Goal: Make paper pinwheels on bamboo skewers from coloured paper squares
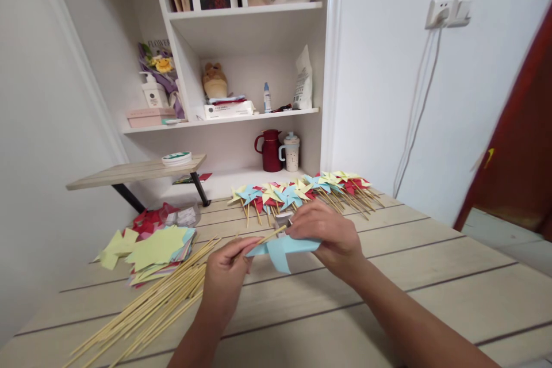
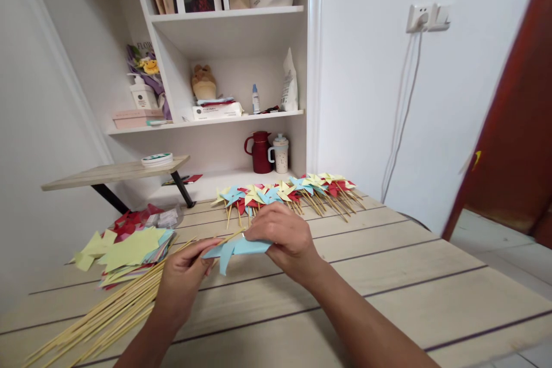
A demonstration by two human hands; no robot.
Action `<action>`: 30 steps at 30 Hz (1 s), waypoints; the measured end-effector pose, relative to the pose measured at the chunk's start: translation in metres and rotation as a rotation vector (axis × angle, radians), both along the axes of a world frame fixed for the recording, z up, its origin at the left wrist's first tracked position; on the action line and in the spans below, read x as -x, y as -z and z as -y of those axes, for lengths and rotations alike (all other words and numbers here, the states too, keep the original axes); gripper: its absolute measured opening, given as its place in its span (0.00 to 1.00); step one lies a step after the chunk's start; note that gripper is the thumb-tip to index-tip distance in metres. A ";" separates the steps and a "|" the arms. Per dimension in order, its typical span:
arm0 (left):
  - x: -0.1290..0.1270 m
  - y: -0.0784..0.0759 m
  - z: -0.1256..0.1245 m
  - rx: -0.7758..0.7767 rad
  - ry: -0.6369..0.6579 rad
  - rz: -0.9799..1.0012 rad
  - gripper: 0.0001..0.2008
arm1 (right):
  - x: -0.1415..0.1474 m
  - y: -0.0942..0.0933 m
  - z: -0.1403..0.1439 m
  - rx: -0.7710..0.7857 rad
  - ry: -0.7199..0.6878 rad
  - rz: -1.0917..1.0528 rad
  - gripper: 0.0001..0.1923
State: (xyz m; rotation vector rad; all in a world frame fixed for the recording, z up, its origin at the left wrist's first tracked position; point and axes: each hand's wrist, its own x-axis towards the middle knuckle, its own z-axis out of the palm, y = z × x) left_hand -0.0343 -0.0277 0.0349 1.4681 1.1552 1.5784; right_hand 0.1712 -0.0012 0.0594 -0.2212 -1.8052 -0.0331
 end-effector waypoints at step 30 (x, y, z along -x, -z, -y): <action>0.001 0.007 0.000 -0.286 -0.102 -0.165 0.10 | -0.001 0.004 -0.004 -0.008 -0.035 -0.008 0.12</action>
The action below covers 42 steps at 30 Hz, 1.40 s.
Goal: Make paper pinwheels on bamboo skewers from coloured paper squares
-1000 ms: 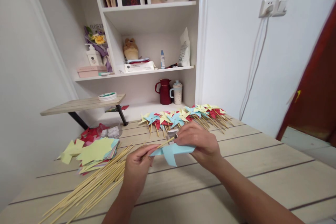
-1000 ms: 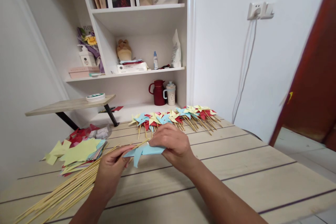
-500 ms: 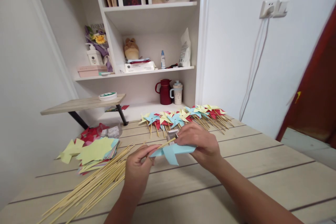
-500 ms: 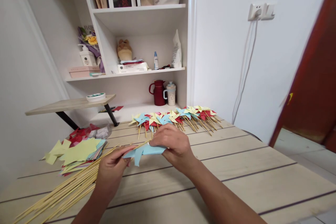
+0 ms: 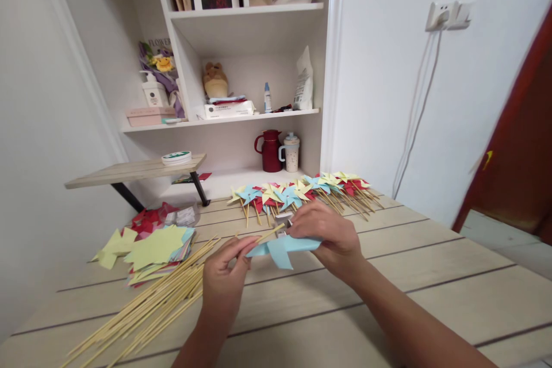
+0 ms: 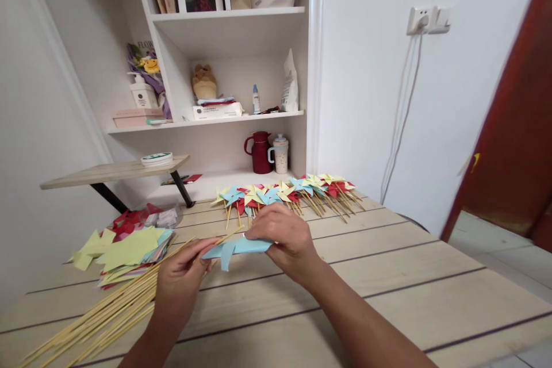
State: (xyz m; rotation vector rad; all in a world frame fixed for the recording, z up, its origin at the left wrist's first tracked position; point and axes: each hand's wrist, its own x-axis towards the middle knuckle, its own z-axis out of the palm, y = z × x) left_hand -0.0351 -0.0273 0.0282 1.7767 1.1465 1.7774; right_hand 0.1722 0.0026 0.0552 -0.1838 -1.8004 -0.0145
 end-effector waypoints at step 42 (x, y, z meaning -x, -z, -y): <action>-0.006 0.004 -0.001 0.389 0.225 0.190 0.20 | 0.000 0.000 0.002 0.015 0.016 0.021 0.08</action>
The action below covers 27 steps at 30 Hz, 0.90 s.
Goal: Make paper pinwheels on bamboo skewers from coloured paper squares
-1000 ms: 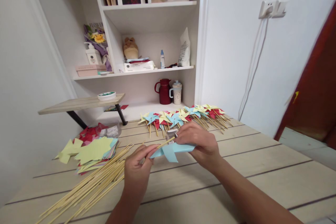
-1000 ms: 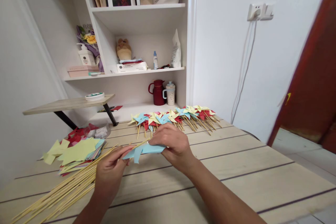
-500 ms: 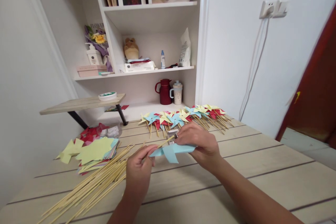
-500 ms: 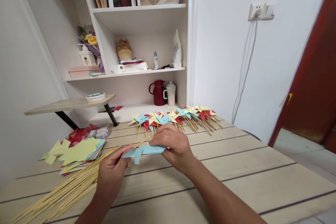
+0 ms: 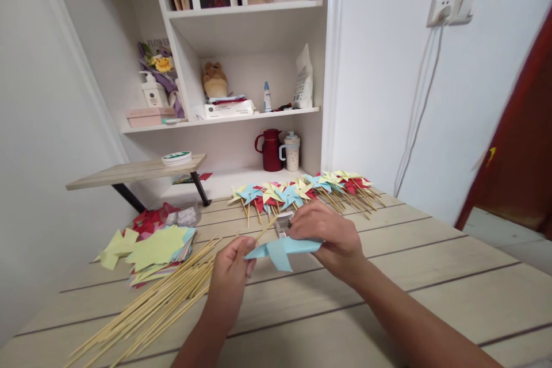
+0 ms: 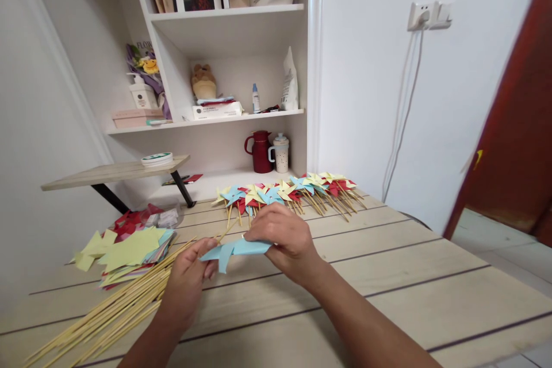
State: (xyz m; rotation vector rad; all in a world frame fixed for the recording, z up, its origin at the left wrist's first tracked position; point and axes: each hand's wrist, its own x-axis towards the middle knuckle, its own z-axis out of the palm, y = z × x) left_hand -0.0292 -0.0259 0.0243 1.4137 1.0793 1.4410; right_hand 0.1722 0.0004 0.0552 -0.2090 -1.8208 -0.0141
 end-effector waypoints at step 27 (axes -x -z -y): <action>-0.002 0.000 -0.002 -0.248 -0.262 -0.011 0.05 | -0.001 0.001 -0.002 -0.010 0.007 -0.027 0.09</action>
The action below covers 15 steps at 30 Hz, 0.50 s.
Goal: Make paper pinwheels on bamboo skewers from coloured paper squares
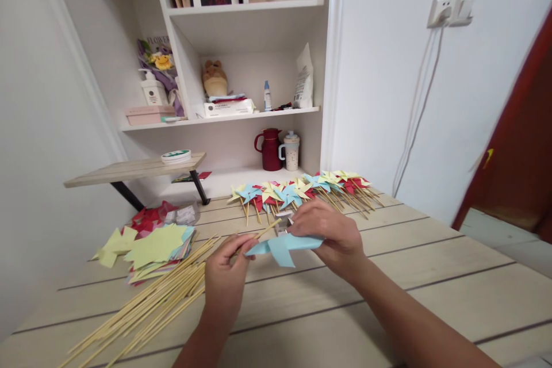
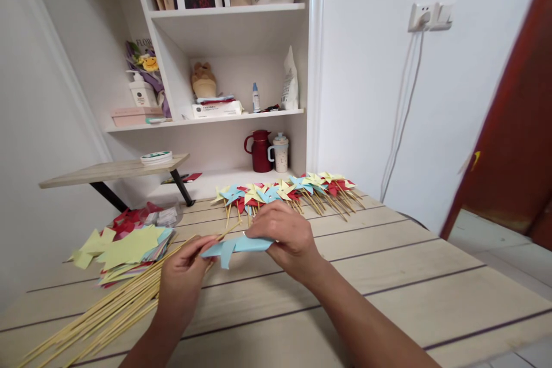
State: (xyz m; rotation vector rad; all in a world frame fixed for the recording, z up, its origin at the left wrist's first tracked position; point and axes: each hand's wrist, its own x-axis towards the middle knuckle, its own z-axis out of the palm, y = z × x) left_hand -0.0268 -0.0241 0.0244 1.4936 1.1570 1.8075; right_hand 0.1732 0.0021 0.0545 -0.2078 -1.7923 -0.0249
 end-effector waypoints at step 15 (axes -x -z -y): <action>0.001 -0.002 0.004 -0.102 0.007 -0.126 0.07 | -0.001 -0.001 0.001 0.009 0.000 0.013 0.09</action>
